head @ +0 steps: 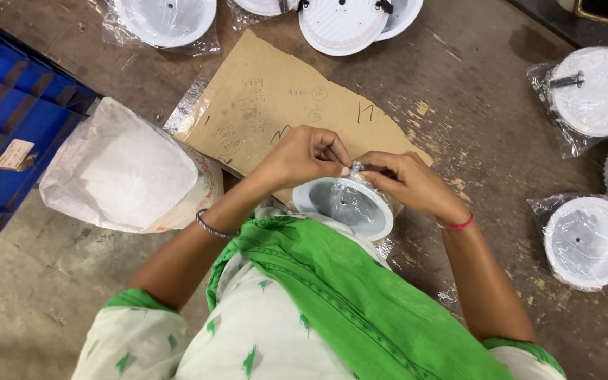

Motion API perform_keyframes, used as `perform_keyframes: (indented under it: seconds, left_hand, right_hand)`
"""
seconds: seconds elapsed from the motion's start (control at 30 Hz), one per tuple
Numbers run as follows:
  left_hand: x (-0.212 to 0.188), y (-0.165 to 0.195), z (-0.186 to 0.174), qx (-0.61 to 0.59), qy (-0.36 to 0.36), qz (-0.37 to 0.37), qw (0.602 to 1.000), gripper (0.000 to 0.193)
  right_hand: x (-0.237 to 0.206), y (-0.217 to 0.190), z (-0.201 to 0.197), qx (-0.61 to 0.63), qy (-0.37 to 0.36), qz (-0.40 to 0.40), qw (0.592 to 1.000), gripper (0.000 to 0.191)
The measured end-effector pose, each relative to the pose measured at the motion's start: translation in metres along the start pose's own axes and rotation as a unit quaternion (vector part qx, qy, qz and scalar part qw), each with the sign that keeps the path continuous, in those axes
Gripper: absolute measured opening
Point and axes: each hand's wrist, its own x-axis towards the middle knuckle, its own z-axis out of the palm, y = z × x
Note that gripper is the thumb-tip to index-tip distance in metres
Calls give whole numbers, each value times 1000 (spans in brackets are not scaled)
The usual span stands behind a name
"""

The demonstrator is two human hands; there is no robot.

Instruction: The person takes white round LED ceiling light fixtures from a blue crate, wraps each one in clear plastic film, and places the wrapped fixtures on the work table. They repeat this wrapping cycle for multiple fixtures throughout the clip.

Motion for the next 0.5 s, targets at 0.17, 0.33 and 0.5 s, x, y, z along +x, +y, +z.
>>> perform_keyframes:
  seconds: [0.17, 0.33, 0.5]
  left_hand:
    - [18, -16, -14, -14, -69, -19, 997, 20]
    - [29, -34, -24, -18, -88, -24, 996, 20]
    - [39, -52, -30, -112, -87, -81, 987, 25]
  right_hand:
    - [-4, -12, -5, -29, -3, -50, 998, 27]
    - [-7, -35, -3, -51, -8, 3, 999, 33]
    - [-9, -57, 34, -153, 117, -30, 981, 41]
